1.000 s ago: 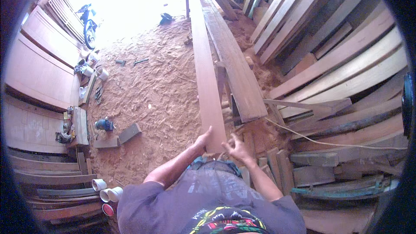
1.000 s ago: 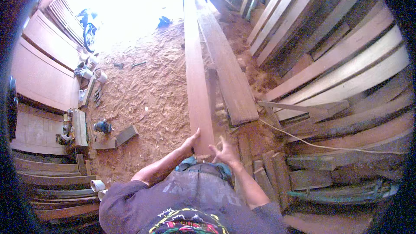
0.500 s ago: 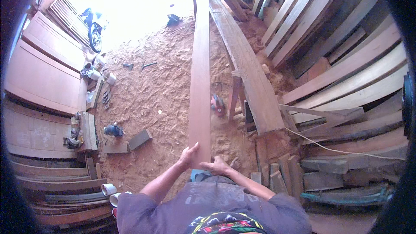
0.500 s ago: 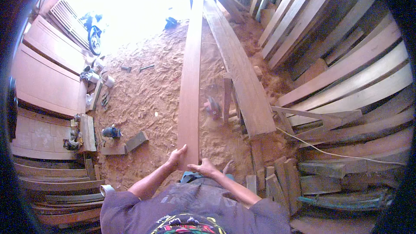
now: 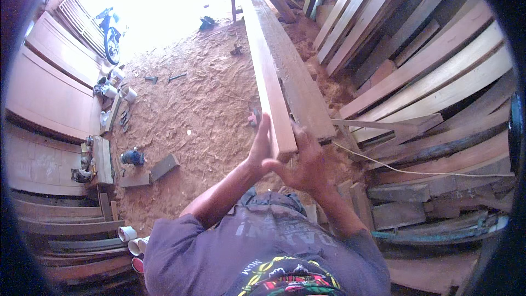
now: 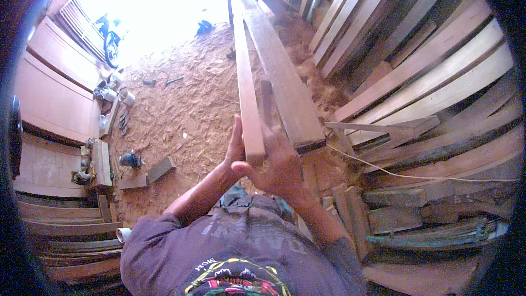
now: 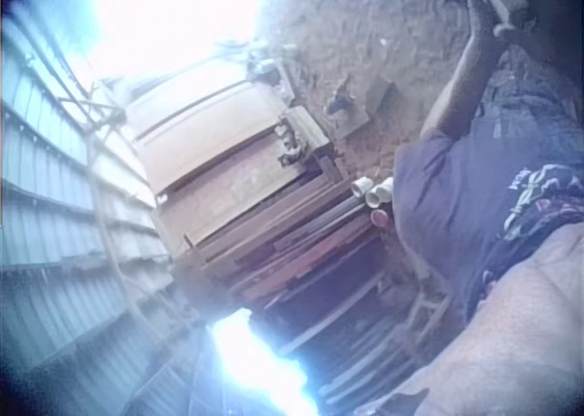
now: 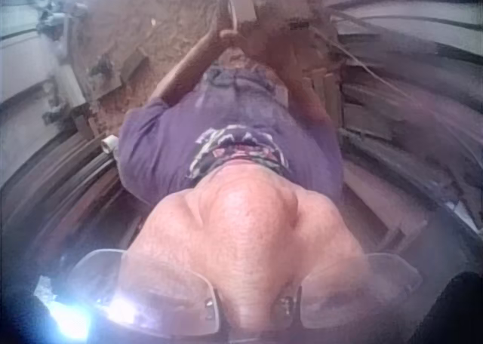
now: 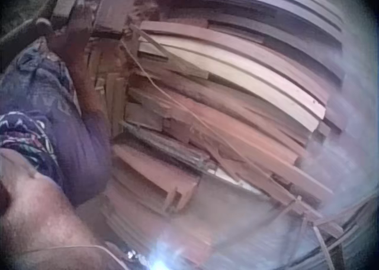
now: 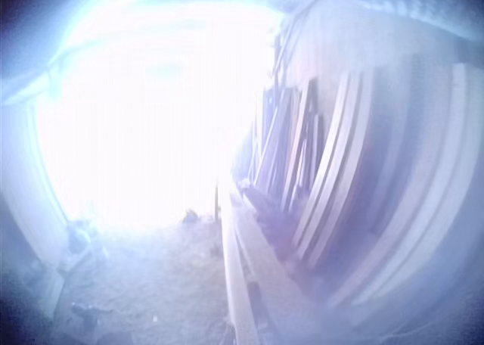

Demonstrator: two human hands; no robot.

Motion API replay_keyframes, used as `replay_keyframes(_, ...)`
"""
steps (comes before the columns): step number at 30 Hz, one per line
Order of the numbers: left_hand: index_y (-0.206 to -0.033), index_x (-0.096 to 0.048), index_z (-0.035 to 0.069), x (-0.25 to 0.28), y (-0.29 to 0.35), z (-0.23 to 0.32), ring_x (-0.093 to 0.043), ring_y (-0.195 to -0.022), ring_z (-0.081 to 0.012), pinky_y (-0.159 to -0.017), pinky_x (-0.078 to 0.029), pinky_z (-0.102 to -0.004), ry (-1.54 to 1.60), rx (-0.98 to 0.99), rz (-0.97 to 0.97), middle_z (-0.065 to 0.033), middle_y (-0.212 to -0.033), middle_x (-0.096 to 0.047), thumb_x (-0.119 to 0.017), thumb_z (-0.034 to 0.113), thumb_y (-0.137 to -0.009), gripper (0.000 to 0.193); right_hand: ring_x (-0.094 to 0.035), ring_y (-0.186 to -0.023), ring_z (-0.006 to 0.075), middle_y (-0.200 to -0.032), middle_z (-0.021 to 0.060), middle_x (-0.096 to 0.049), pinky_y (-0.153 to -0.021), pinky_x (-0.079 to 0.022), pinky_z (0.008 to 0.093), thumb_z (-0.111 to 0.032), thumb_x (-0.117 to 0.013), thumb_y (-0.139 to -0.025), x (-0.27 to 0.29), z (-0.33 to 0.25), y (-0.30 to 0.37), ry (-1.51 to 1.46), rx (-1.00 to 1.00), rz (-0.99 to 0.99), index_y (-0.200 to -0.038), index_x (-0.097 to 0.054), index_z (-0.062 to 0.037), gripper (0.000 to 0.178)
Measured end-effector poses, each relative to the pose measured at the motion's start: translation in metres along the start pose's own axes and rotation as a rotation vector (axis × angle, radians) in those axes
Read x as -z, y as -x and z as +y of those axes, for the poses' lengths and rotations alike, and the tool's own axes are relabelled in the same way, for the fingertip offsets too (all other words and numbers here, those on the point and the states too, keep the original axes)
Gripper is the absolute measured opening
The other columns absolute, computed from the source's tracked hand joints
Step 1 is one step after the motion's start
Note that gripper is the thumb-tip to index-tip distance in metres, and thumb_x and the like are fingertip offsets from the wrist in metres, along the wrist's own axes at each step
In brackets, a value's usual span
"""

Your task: The person measures and marks a wooden plank using a metal ruler and a pencil. They repeatedly reposition the ruler and draw lines on the wood, then lift and move the plank within the workshop.

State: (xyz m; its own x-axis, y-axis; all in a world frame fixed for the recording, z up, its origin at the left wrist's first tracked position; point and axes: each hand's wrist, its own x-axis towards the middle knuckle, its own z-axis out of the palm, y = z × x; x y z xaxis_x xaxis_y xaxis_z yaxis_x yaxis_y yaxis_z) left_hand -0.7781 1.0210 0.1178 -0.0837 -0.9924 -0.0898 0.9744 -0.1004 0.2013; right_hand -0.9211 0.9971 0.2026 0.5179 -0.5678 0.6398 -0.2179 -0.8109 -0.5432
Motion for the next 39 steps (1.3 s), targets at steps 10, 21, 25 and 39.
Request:
replay_keyframes(10,-0.143,-0.052,0.012,-0.106,-0.029,0.024,-0.062,-0.122,-0.0293,-0.107,-0.050,-0.0473,-0.175,-0.184,-0.163,-0.0139,-0.134,-0.062,-0.040,0.071,-0.102,0.073,-0.064,-0.074,0.0270,-0.088,0.0143,-0.061,-0.064,-0.053,0.0376,-0.032,-0.090,-0.077,0.026,-0.010,-0.081,-0.034,0.180,0.289,-0.106,-0.067,0.0031,0.050)
replay_keyframes(21,-0.143,-0.052,0.011,-0.124,-0.047,0.035,-0.063,-0.120,-0.0295,-0.105,-0.052,-0.0470,-0.249,-0.235,-0.186,-0.0150,-0.133,-0.062,-0.040,0.071,-0.102,0.074,-0.062,-0.071,0.0185,-0.085,0.0082,-0.061,-0.062,-0.051,0.0331,-0.029,-0.090,-0.077,0.033,-0.007,-0.116,-0.072,0.274,0.392,-0.100,-0.069,0.0000,0.043)
replay_keyframes(25,-0.143,-0.052,0.010,-0.125,-0.052,0.036,-0.063,-0.120,-0.0295,-0.104,-0.052,-0.0469,-0.262,-0.245,-0.191,-0.0154,-0.132,-0.063,-0.040,0.071,-0.102,0.074,-0.062,-0.071,0.0173,-0.084,0.0080,-0.061,-0.062,-0.051,0.0327,-0.029,-0.091,-0.077,0.033,-0.005,-0.120,-0.073,0.302,0.425,-0.098,-0.069,0.0004,0.042)
replay_keyframes(39,-0.142,-0.052,0.008,-0.127,-0.053,0.037,-0.065,-0.117,-0.0298,-0.101,-0.055,-0.0464,-0.297,-0.259,-0.186,-0.0168,-0.130,-0.063,-0.041,0.072,-0.102,0.076,-0.066,-0.073,0.0171,-0.086,0.0086,-0.065,-0.065,-0.054,0.0315,-0.029,-0.092,-0.075,0.032,-0.008,-0.122,-0.109,0.295,0.446,-0.099,-0.071,-0.0001,0.043)
